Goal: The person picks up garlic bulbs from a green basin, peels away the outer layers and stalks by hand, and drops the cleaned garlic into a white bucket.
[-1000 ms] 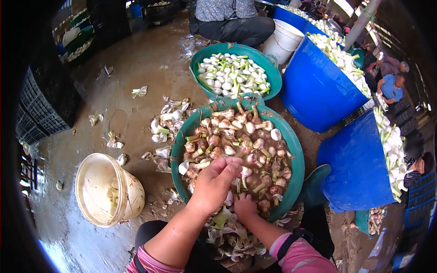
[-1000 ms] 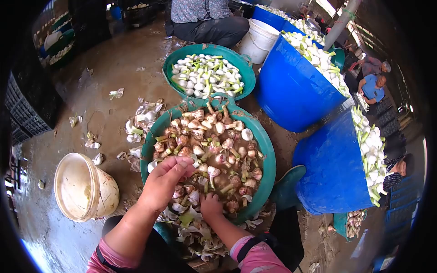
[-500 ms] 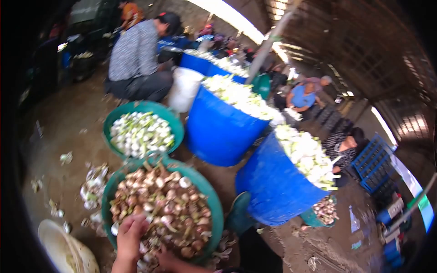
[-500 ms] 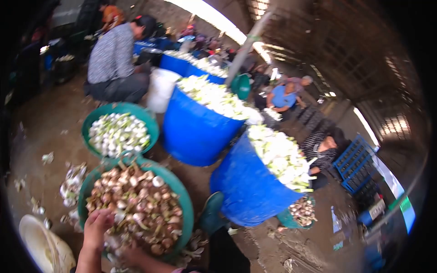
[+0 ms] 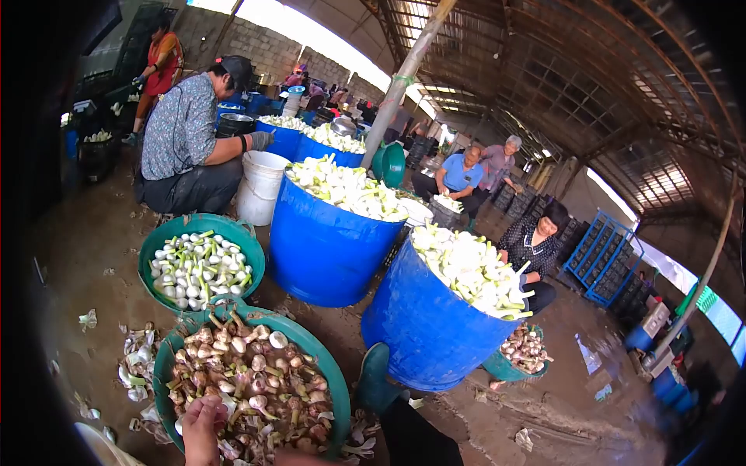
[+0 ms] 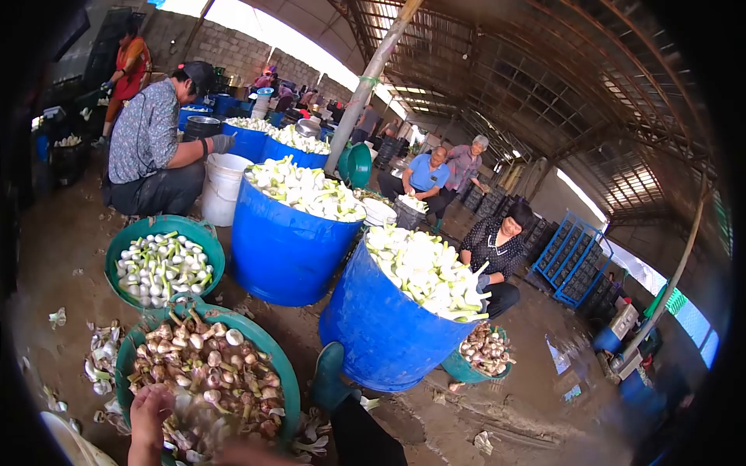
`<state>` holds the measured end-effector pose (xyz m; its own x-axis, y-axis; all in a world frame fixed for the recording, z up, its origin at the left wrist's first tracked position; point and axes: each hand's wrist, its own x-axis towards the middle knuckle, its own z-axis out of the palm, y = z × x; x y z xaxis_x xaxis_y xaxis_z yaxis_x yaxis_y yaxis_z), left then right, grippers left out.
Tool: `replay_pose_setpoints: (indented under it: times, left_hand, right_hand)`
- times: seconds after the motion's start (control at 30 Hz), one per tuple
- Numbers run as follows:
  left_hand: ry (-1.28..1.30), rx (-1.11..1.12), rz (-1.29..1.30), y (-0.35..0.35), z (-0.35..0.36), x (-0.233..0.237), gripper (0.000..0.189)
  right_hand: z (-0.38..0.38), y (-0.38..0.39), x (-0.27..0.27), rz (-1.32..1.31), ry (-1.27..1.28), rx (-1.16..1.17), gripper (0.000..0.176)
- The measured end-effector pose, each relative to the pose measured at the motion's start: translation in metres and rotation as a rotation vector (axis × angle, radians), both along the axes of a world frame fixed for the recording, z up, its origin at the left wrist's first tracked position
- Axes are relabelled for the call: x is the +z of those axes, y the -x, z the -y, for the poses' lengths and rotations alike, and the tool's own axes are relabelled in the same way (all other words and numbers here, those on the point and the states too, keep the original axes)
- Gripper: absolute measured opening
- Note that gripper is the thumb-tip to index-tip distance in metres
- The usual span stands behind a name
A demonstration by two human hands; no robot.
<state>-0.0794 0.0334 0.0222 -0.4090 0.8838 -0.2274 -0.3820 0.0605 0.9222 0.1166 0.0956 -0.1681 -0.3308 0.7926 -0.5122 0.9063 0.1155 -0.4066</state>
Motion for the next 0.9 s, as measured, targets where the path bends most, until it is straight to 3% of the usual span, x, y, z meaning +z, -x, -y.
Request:
replay_pose_setpoints:
  times: [0.1,0.27,0.3,0.33,0.37,0.4,0.43,0.53,0.57,0.63,0.7,0.73,0.8,0.83,0.87,0.9]
  left_hand:
    - [0.031,0.002,-0.012,0.0,0.0,0.004,0.016]
    - [0.022,-0.017,0.032,0.004,0.002,0.0,0.022]
    - [0.008,0.005,0.064,0.003,0.002,-0.005,0.022]
    - [-0.012,-0.04,-0.03,0.004,0.004,-0.006,0.023]
    - [0.027,-0.018,-0.074,0.003,0.005,-0.005,0.026]
    - [-0.003,-0.045,-0.049,0.003,0.008,-0.002,0.027]
    - [-0.046,-0.08,-0.061,0.003,0.008,-0.002,0.027]
    - [-0.015,-0.112,-0.037,-0.001,0.008,-0.002,0.027]
    - [-0.013,-0.099,-0.018,-0.002,0.007,-0.002,0.027]
    - [-0.03,-0.112,-0.052,-0.002,0.005,-0.007,0.027]
    - [-0.057,-0.133,-0.081,-0.005,0.004,-0.004,0.026]
    - [-0.003,-0.142,-0.095,-0.006,0.005,0.001,0.026]
    - [0.05,-0.143,-0.11,-0.005,0.004,0.002,0.026]
    - [0.045,-0.151,-0.102,-0.005,0.004,-0.002,0.025]
    - [0.038,-0.158,-0.093,-0.006,0.004,-0.005,0.025]
    - [0.03,-0.166,-0.089,-0.008,0.004,-0.006,0.025]
  right_hand:
    - [-0.005,0.0,0.006,0.142,0.008,0.088,0.029]
    - [0.032,0.02,0.051,0.17,0.108,0.71,0.032]
    - [0.031,0.005,0.034,-0.111,0.164,0.621,0.021]
    - [0.034,-0.009,0.052,-0.292,0.297,0.565,0.024]
    - [0.039,-0.009,0.107,-0.155,0.339,0.432,0.028]
    - [0.039,-0.03,0.085,-0.165,0.219,0.482,0.029]
    - [0.041,-0.038,0.113,-0.079,0.192,0.535,0.032]
    - [0.048,-0.069,0.135,0.011,0.19,0.532,0.035]
    - [0.052,-0.071,0.141,0.169,0.257,0.599,0.037]
    - [0.058,-0.083,0.134,0.322,0.322,0.658,0.04]
    - [0.057,-0.104,0.111,0.214,0.042,0.752,0.048]
    - [0.047,-0.096,0.115,0.405,0.06,0.719,0.056]
    - [0.025,-0.069,0.13,0.119,-0.076,0.264,0.034]
    - [0.016,-0.062,0.112,-0.201,-0.36,0.177,0.021]
    - [0.008,-0.049,0.104,-0.279,-0.308,0.162,0.021]
    - [0.0,-0.042,0.077,-0.038,-0.231,0.258,0.024]
